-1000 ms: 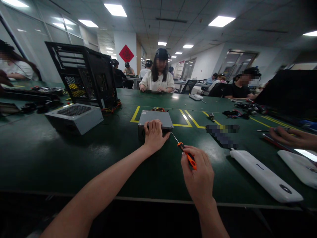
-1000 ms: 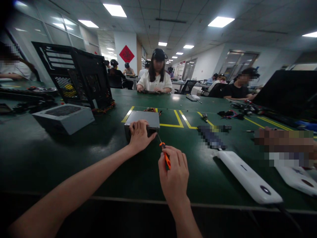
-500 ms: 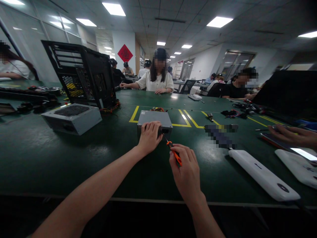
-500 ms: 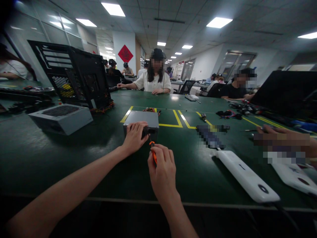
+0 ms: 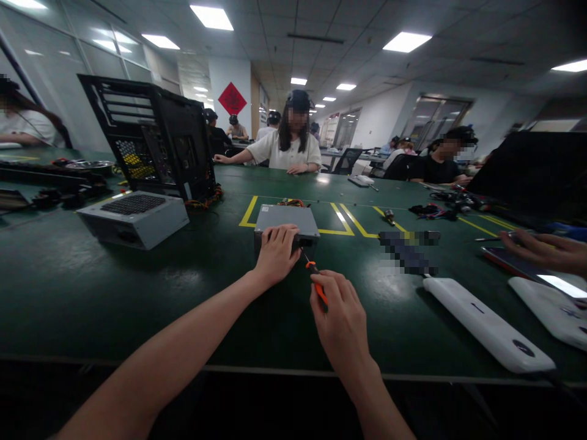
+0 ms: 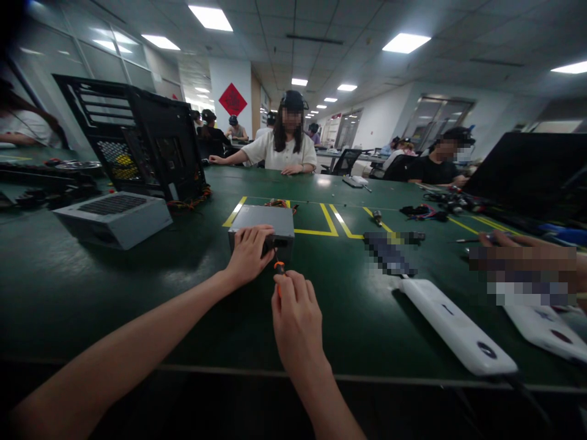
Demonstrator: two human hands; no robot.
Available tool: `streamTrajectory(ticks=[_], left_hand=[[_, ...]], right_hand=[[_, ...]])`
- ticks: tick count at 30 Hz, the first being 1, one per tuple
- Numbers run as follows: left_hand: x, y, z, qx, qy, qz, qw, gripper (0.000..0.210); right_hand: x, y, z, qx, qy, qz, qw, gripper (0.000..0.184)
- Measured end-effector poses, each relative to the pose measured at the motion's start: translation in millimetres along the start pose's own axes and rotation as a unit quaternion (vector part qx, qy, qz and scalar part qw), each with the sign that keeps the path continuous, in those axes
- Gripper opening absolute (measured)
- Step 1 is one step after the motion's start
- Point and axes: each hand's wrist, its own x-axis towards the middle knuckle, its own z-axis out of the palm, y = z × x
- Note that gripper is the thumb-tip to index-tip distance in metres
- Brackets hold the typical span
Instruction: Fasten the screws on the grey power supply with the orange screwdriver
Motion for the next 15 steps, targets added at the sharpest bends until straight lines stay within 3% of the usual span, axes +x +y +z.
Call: streamTrajectory(ticks=[3,8,15], left_hand=[[-0.1,-0.3,0.2,0.003,0.0,0.001,1.0,0.031],[-0.2,-2.2,0.3,0.002,-0.003,0.003,1.0,0.033],[-0.8,-4.2,-0.8,-0.014,-0.001,0.014,1.0,0.032]], right_hand=[[3.1,-2.0,-1.6,-0.007,0.004,-0.014,1.0,0.017],[5.2,-2.5,-1.4,0.041,-0.016,0.034,0.998,0.021],[5.2,-0.2,-2.6,-0.011,-0.02,-0.02,1.0,0.02]])
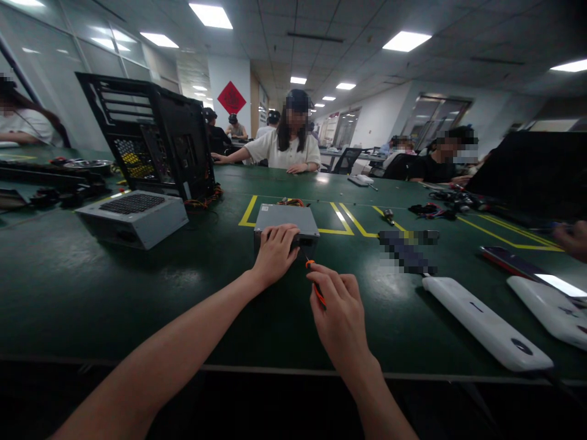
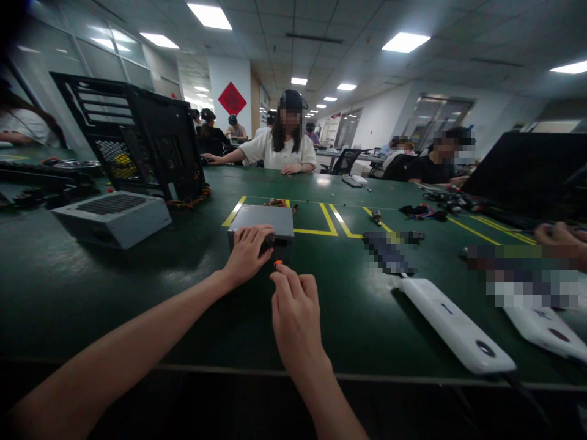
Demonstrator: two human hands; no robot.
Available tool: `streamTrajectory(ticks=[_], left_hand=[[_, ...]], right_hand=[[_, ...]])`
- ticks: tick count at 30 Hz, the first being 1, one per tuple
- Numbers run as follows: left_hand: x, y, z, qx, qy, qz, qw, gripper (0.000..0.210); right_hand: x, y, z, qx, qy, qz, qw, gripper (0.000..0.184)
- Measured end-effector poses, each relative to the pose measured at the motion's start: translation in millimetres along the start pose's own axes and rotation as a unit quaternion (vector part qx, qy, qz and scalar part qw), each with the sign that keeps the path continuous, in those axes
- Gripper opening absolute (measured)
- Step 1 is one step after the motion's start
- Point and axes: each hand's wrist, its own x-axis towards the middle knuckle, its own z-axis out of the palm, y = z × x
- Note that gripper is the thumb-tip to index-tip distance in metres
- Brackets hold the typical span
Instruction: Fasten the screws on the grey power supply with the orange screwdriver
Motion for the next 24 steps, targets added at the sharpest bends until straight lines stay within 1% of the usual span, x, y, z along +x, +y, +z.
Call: streamTrajectory(ticks=[2,5,6,7,9,12,18,24], left_hand=[[-0.1,-0.2,-0.3,-0.003,0.001,0.002,1.0,0.029],[-0.3,-1.0,-0.6,-0.006,0.004,0.003,1.0,0.024],[-0.4,-1.5,-0.7,-0.006,0.005,0.002,1.0,0.023],[-0.4,-1.9,-0.6,-0.005,0.006,0.002,1.0,0.022],[-0.5,-2.8,-0.5,-0.001,0.006,0.003,1.0,0.018],[-0.5,-3.7,0.3,0.008,0.003,0.006,1.0,0.014],[-0.2,-3.2,1.3,0.006,0.007,0.001,1.0,0.014],[0.1,-2.4,-0.2,0.006,0.003,-0.001,1.0,0.014]], right_hand=[[0.5,-0.4,0.1,0.012,-0.005,0.035,0.999,0.02],[0.4,-0.5,0.3,0.026,-0.046,0.113,0.992,0.027],[0.1,-0.2,0.2,0.025,-0.059,0.125,0.99,0.027],[-0.3,0.2,-0.1,0.018,-0.064,0.122,0.99,0.024],[-0.8,1.6,-0.9,-0.007,-0.054,0.092,0.994,0.019],[-0.3,3.9,-2.1,-0.033,-0.041,0.048,0.997,0.023],[0.9,6.9,-1.4,0.016,-0.024,0.067,0.997,0.022],[-0.5,7.2,-2.9,-0.003,0.008,0.061,0.998,0.016]])
